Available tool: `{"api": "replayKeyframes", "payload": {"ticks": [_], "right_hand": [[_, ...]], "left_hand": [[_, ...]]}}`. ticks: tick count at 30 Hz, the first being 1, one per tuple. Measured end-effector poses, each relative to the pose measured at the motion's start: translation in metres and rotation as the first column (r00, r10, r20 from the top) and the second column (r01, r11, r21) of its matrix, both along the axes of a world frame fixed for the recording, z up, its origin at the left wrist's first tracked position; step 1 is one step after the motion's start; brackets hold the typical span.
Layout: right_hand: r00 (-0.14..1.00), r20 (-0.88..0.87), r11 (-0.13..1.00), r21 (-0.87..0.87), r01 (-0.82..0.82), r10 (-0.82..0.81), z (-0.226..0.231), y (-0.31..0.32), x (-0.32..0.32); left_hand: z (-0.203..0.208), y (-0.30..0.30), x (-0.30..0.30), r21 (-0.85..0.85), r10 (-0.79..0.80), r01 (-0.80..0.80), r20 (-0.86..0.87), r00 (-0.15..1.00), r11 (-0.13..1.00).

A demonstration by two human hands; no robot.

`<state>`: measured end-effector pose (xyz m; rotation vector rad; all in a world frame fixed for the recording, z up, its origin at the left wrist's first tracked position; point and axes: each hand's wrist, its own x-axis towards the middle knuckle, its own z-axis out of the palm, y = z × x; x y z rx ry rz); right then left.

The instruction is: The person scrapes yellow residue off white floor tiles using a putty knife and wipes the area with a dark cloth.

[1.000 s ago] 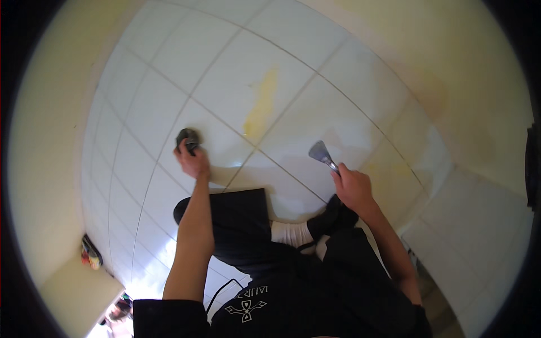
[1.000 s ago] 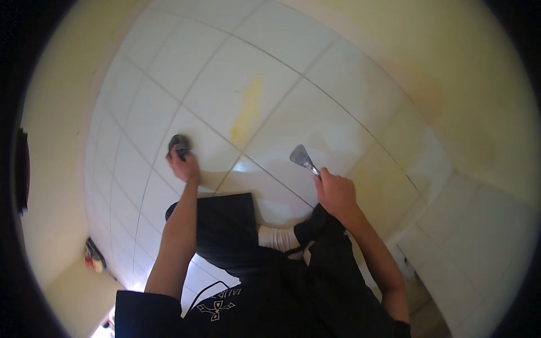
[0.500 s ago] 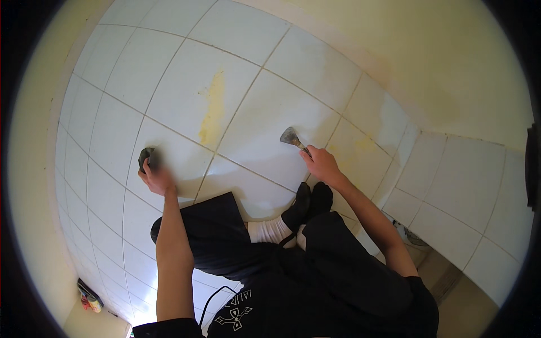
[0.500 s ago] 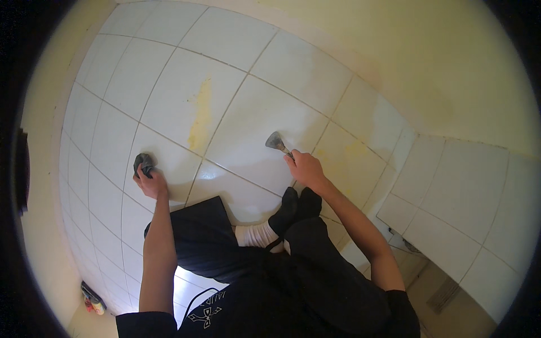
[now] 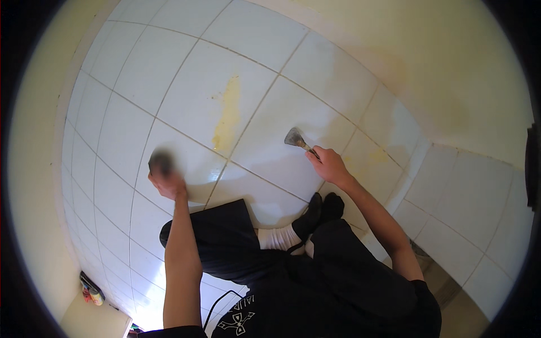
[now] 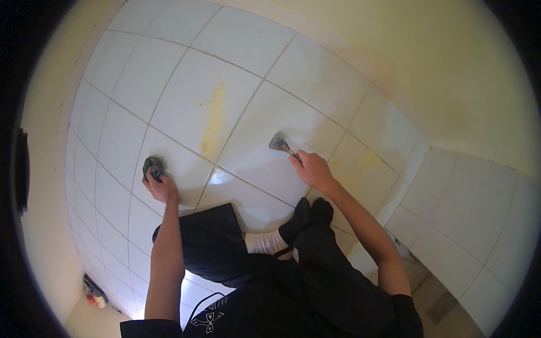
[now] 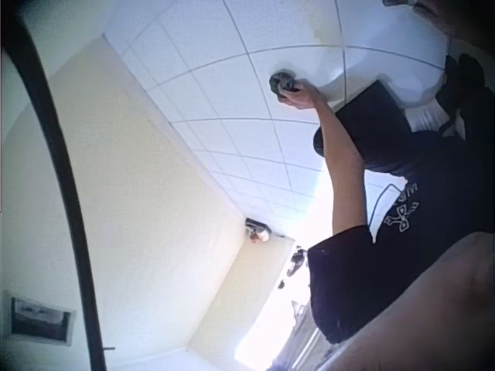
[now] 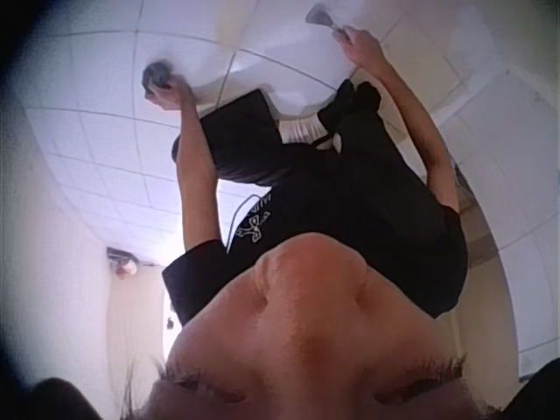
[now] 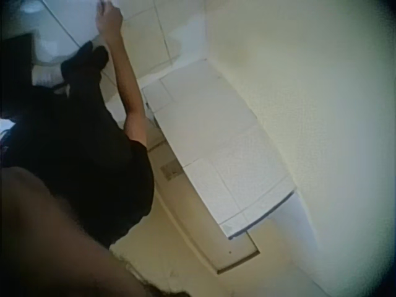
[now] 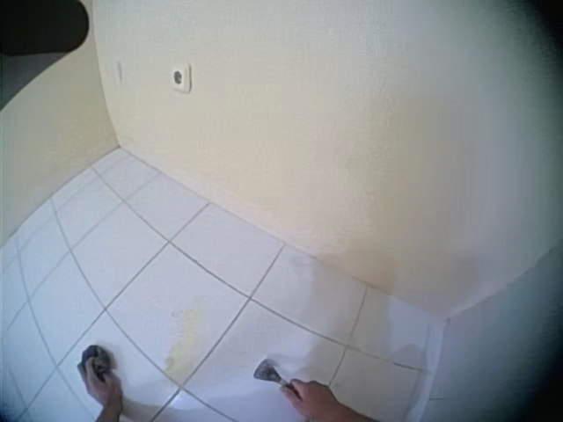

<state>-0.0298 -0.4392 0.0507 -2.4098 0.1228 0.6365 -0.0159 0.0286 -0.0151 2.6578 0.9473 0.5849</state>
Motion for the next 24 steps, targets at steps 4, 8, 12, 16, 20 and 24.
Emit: {"api": "replayKeyframes", "payload": {"ticks": [4,8,12,16,20,24], "right_hand": [[1.000,0.001,0.996,0.091,-0.026,0.026,0.018,0.011,0.020],[0.999,-0.022,0.981,0.192,-0.043,0.048,0.005,0.017,0.040],[0.980,-0.198,0.917,0.388,0.090,-0.012,-0.025,0.027,0.048],[0.923,-0.383,0.781,0.562,0.270,-0.044,-0.013,0.046,0.051],[0.895,-0.446,0.677,0.657,0.331,-0.005,0.003,0.068,0.056],[0.960,-0.210,0.849,0.526,-0.049,0.186,-0.001,0.076,0.057]], "left_hand": [[0.014,-0.001,0.007,0.020,-0.007,0.006,0.031,0.999,1.000],[0.016,-0.005,0.010,-0.012,-0.020,0.021,0.046,0.999,1.000],[0.017,-0.005,0.011,-0.038,-0.009,0.010,0.042,0.999,0.999],[0.019,-0.001,0.009,-0.083,-0.003,0.004,0.013,1.000,0.997],[0.017,0.001,0.010,-0.073,0.008,-0.009,-0.002,1.000,0.997],[0.018,-0.001,0.015,-0.074,0.005,-0.005,-0.004,1.000,0.997]]}}
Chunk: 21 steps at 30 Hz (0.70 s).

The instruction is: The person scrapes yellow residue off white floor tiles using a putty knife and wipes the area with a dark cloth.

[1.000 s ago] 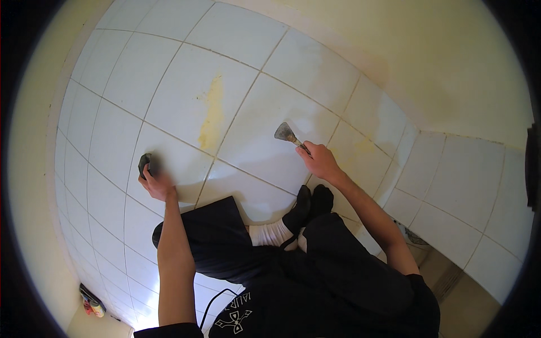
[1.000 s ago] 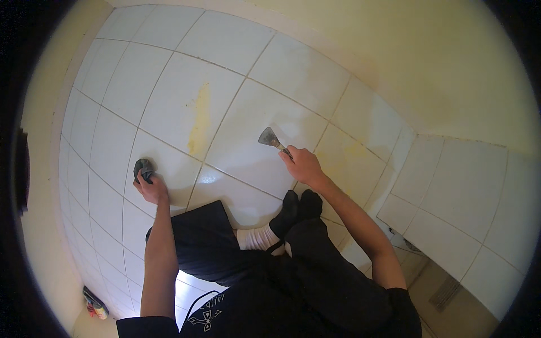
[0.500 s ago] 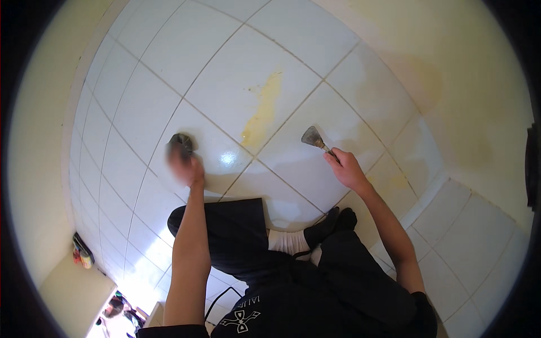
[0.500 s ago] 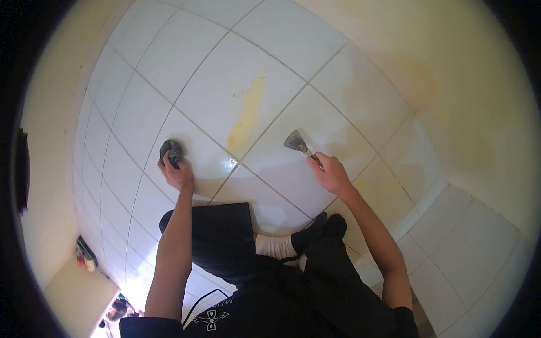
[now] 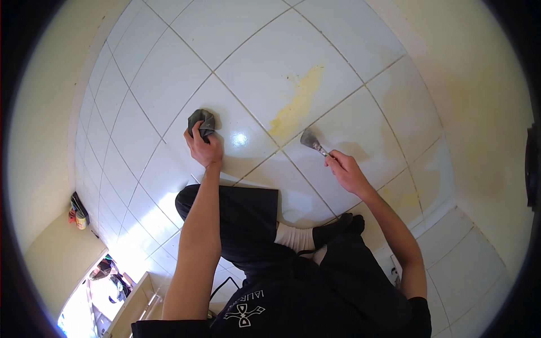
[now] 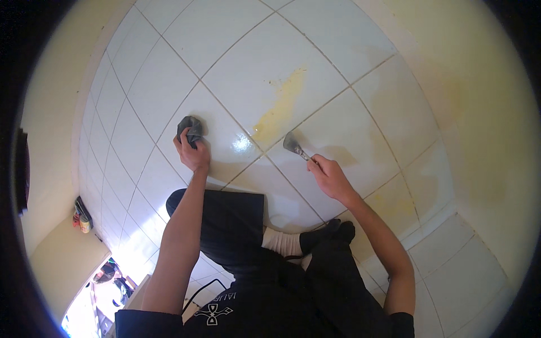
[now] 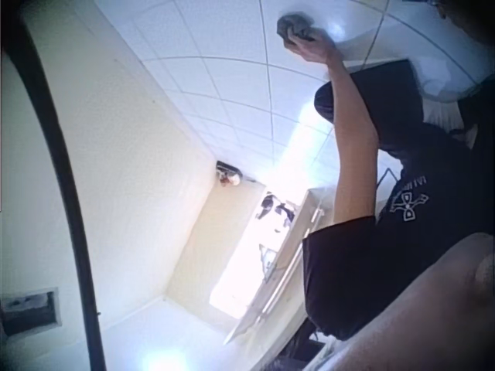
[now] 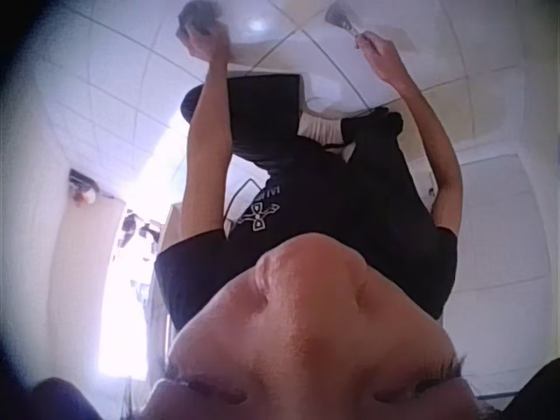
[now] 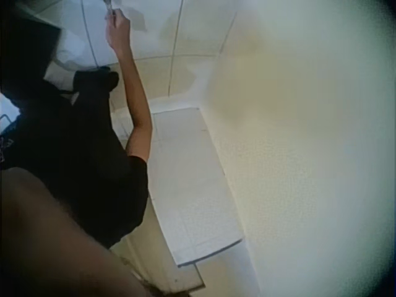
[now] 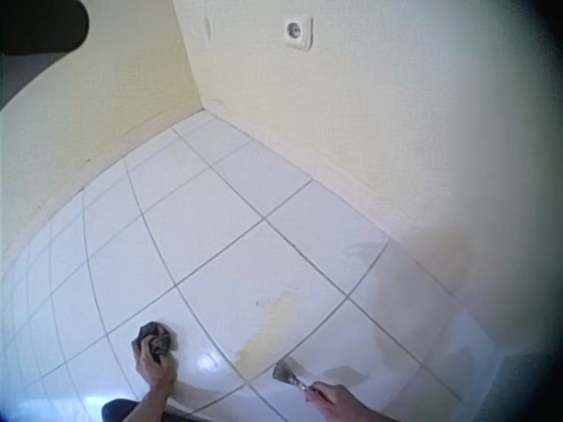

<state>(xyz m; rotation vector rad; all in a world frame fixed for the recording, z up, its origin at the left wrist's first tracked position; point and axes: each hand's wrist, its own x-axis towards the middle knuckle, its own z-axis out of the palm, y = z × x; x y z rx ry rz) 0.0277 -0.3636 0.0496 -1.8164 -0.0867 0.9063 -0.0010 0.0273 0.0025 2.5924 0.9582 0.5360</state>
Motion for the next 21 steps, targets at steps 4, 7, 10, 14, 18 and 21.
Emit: {"api": "replayKeyframes", "payload": {"ticks": [4,7,10,14,18,21], "right_hand": [[0.955,0.166,0.961,-0.166,-0.219,0.246,0.022,-0.008,0.023],[0.881,0.149,0.856,-0.355,-0.377,0.449,0.037,-0.013,0.057],[0.824,0.356,0.860,-0.429,-0.276,0.442,0.023,-0.021,0.084],[0.722,0.464,0.773,-0.615,-0.155,0.514,0.020,-0.006,0.096],[0.574,0.369,0.506,-0.858,-0.091,0.730,0.028,0.026,0.076],[0.711,0.296,0.503,-0.859,-0.093,0.637,0.031,0.047,0.059]], "left_hand": [[0.000,-0.002,-0.003,-0.010,0.014,-0.014,0.001,1.000,1.000],[0.002,0.002,-0.005,-0.001,0.014,-0.014,0.013,1.000,1.000],[-0.002,0.001,-0.005,-0.007,0.033,-0.033,0.005,0.999,0.999],[-0.006,0.003,-0.002,0.024,0.059,-0.059,-0.027,0.998,0.998],[-0.005,0.005,-0.004,-0.011,0.067,-0.068,-0.034,0.997,0.998],[-0.006,0.007,-0.006,0.008,0.069,-0.069,-0.036,0.997,0.998]]}}
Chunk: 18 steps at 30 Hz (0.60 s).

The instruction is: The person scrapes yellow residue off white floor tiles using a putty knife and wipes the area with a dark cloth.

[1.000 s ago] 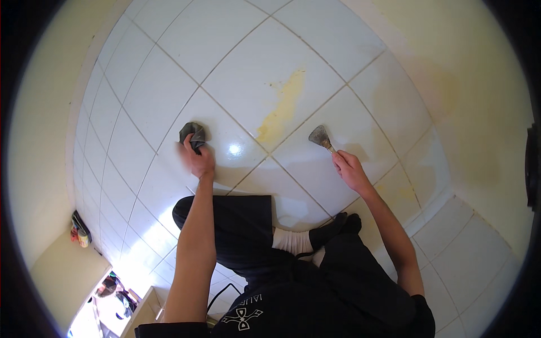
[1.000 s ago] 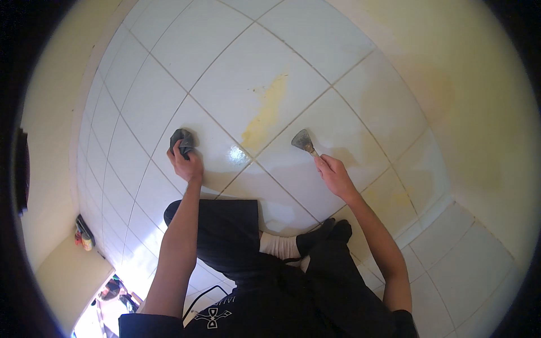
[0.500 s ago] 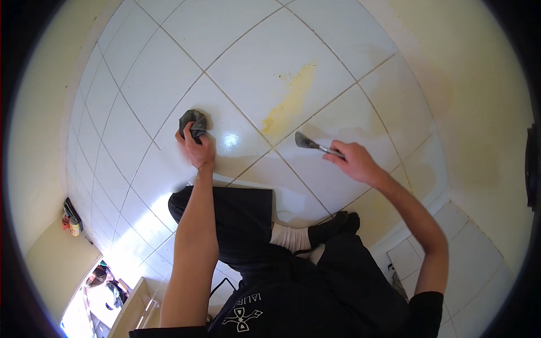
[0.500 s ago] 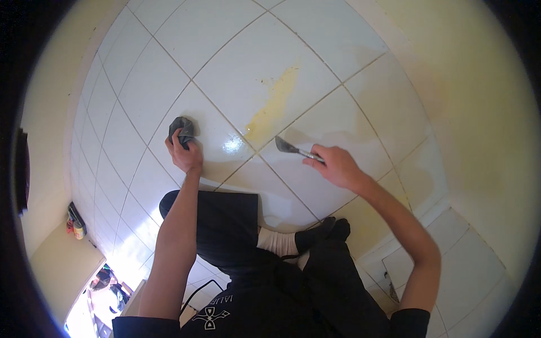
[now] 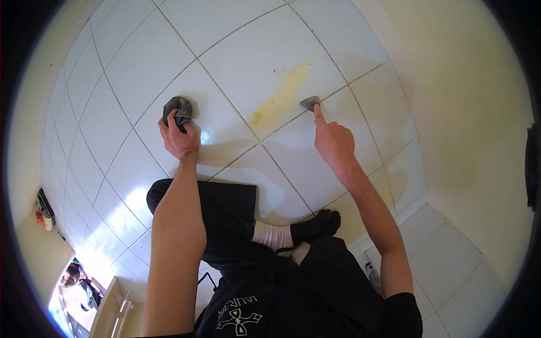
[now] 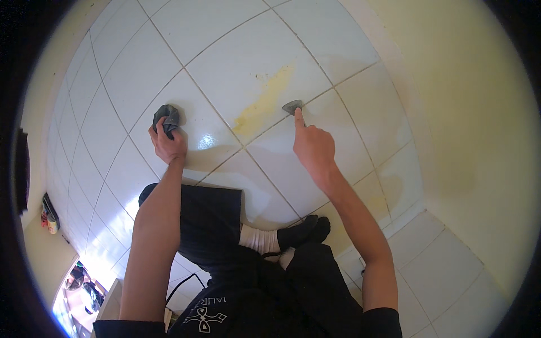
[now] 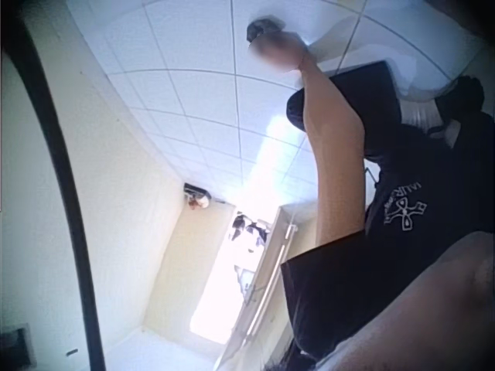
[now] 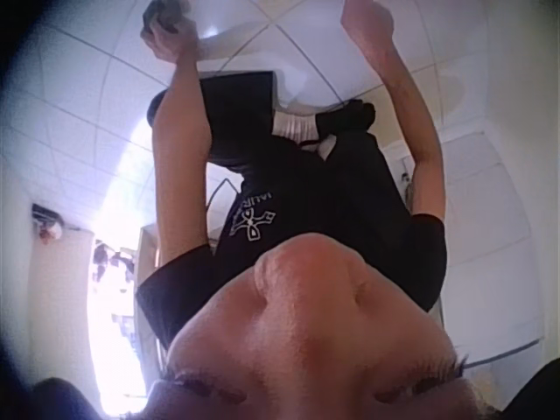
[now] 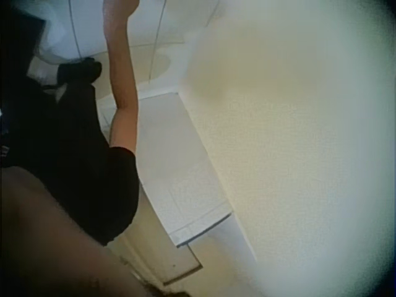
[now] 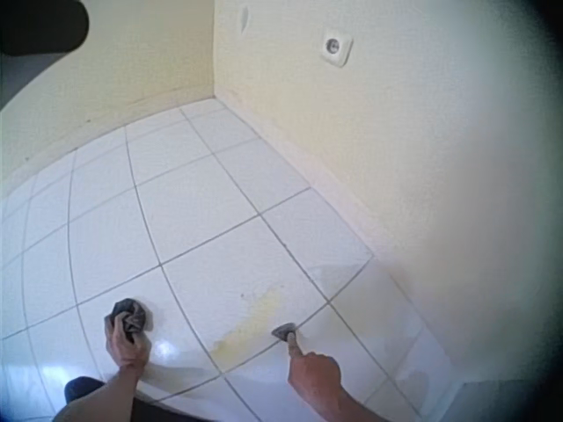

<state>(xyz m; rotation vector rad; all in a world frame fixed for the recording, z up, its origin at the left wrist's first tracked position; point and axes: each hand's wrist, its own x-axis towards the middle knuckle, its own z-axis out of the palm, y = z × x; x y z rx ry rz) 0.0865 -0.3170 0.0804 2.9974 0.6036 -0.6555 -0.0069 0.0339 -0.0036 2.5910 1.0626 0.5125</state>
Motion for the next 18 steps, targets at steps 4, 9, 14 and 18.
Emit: {"api": "replayKeyframes", "payload": {"ticks": [4,9,14,18], "right_hand": [[1.000,0.009,0.999,-0.036,0.007,-0.006,0.000,0.023,-0.008],[0.994,0.096,0.988,-0.154,-0.031,0.046,-0.018,0.046,-0.013],[0.976,0.115,0.926,-0.353,-0.132,0.183,-0.022,0.067,-0.025],[0.979,0.111,0.913,-0.392,-0.116,0.172,-0.022,0.070,-0.011]], "left_hand": [[0.001,0.000,0.001,-0.012,0.014,-0.014,-0.023,1.000,1.000],[0.000,-0.003,0.002,-0.009,0.005,-0.005,-0.005,1.000,1.000],[0.002,0.000,0.001,-0.014,0.017,-0.018,-0.031,0.999,1.000],[0.004,-0.002,0.002,-0.044,0.025,-0.027,-0.050,0.998,0.999]]}}
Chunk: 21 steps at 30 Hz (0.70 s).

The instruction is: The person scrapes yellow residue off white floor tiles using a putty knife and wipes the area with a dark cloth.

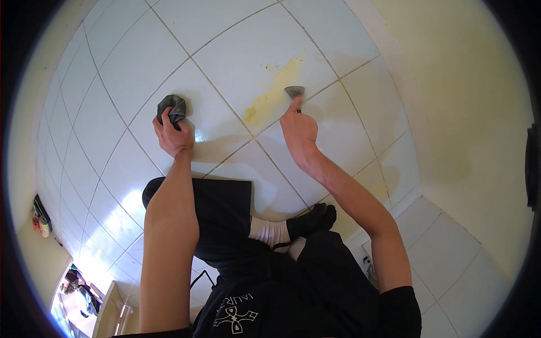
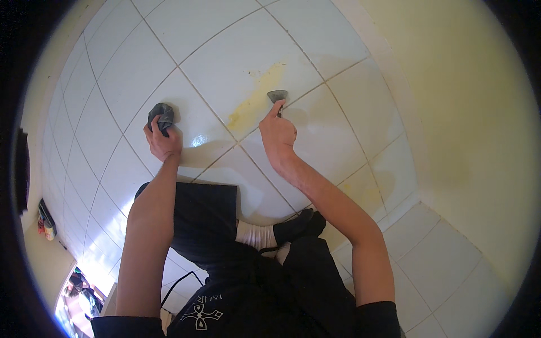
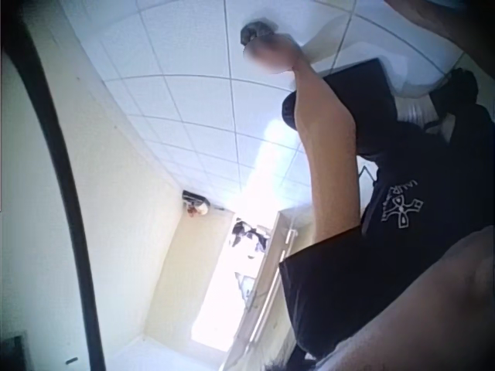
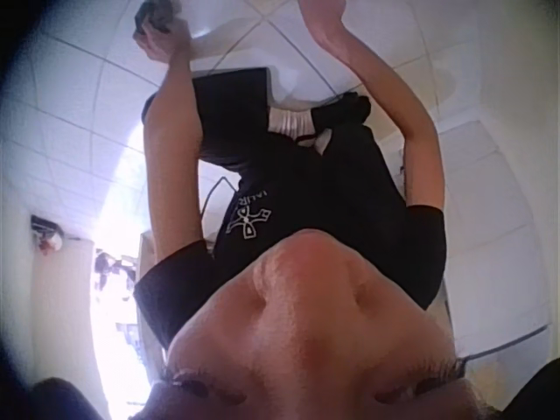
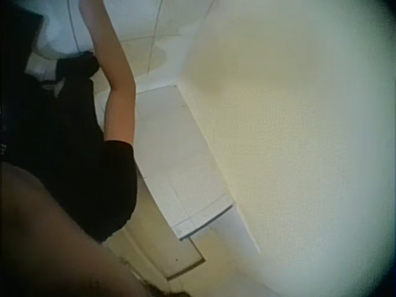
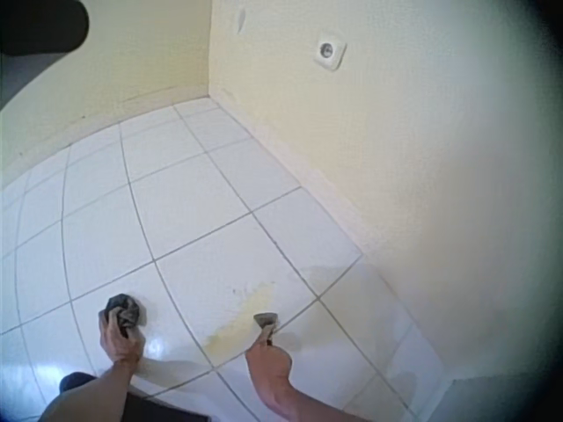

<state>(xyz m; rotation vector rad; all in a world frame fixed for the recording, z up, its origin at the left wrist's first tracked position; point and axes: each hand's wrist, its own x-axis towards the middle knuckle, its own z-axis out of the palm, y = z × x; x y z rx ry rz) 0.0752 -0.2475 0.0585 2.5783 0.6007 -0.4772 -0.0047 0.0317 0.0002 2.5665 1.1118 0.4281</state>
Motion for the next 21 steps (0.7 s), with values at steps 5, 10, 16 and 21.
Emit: {"api": "replayKeyframes", "payload": {"ticks": [5,10,16,21], "right_hand": [[0.999,-0.032,0.999,0.029,-0.031,0.032,-0.002,-0.005,0.001],[0.999,-0.013,0.997,0.064,0.033,-0.032,-0.014,-0.010,0.004],[0.987,0.151,0.989,0.130,-0.068,0.049,-0.033,-0.033,-0.003],[0.996,-0.075,0.916,0.395,0.072,-0.046,-0.034,-0.049,0.001]], "left_hand": [[-0.004,0.005,-0.002,0.037,-0.019,0.018,0.027,0.999,0.999],[-0.002,-0.001,-0.001,0.025,-0.020,0.020,0.013,1.000,0.999],[-0.004,-0.002,-0.001,0.040,-0.028,0.028,0.009,1.000,0.999],[-0.001,0.000,-0.003,0.033,-0.012,0.012,-0.002,1.000,0.999]]}}
